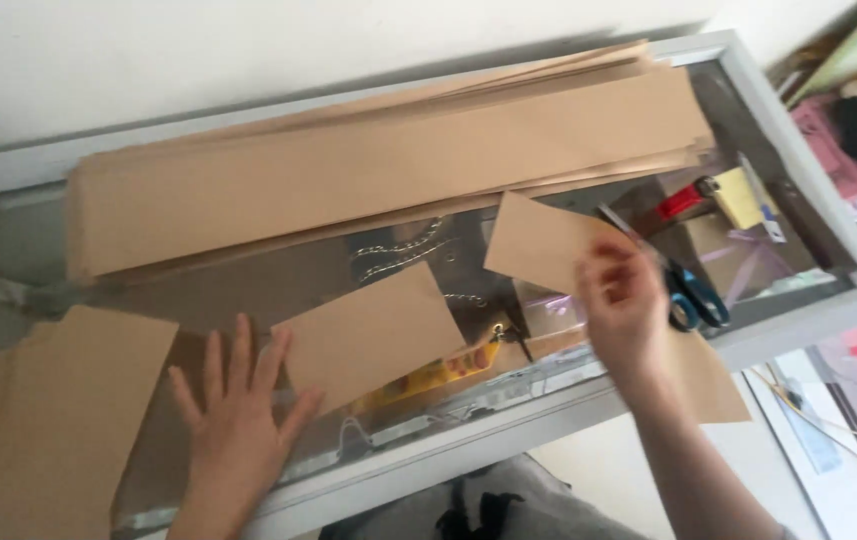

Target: Folding and cutting brown paper strips into smaller rectangular pieces for packaging, occasionally using a lighter to singe edges.

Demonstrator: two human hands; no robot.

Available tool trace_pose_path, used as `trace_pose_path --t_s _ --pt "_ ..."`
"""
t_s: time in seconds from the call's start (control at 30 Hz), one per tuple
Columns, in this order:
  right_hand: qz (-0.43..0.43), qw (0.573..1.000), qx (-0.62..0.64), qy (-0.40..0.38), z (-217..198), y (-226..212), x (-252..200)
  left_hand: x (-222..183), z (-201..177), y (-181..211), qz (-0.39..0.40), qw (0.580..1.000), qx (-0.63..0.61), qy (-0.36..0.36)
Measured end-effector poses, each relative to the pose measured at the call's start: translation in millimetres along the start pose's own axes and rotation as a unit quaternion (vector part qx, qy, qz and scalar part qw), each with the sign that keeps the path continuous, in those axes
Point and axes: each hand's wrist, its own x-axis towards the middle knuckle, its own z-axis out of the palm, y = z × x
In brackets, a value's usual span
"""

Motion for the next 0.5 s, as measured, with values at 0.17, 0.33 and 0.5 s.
trace_pose_path --t_s 0.17,0.33,0.5 --pt "0.149 0.981 -0.041 0.120 -63.6 -4.5 61.4 14.3 -24.3 46.1 -0.084 0.965 -0.148 -0.198" --pt "0.234 0.947 -0.208 -0.066 -78.7 -4.2 105.0 16.4 -4.5 79.3 -0.099 0.974 -0.203 -0.004" --pt "0.023 0.979 -0.201 0.010 -77.7 54.0 123.0 12.9 -15.9 68.7 -0.102 0.966 -0.236 -0.018"
